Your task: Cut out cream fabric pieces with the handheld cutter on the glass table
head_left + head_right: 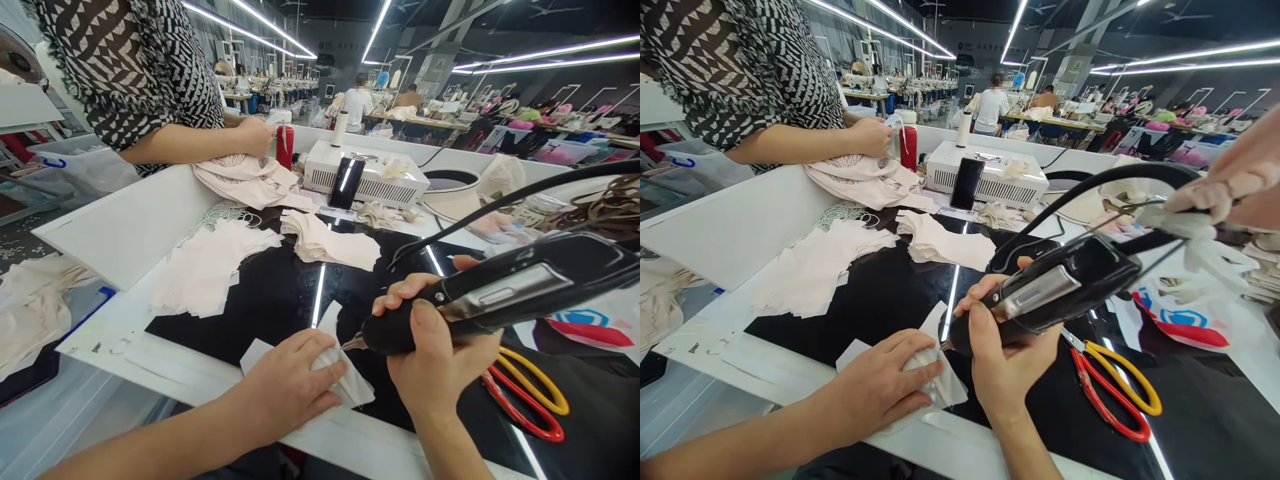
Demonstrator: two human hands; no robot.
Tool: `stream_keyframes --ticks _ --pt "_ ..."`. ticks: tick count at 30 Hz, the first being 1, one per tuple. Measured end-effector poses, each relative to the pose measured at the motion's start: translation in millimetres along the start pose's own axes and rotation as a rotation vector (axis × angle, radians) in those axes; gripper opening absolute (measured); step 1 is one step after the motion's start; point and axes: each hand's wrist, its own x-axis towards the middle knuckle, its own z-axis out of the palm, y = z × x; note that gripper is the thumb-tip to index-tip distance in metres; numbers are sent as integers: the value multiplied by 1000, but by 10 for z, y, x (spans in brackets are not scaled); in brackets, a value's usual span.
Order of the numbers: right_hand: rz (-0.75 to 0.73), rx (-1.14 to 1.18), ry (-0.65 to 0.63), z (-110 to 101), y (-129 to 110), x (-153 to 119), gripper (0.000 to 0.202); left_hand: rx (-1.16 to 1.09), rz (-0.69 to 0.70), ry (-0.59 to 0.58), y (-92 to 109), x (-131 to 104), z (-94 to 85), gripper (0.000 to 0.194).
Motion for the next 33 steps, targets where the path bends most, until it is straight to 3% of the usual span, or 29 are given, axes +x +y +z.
stream_keyframes --ticks 6,9,12,14,20,24,33 --pt "13 -9 -9 -26 -19 -40 51 115 9 22 131 -31 0 53" --pt "14 3 -22 -40 -18 -49 51 155 16 -3 121 21 -86 40" --pt "9 15 -28 -54 -4 -55 44 158 55 -6 -34 139 -193 23" --pt "4 20 -35 -65 9 -58 43 100 89 2 -197 241 -242 22" --pt "1 38 -56 -69 21 -76 42 -122 194 -226 -580 474 -225 55" --pt "-5 56 -64 -57 13 -88 40 -145 213 -301 -648 474 -192 52" --pt "-10 54 -64 -47 12 -101 52 -178 208 -322 -741 379 -281 56"
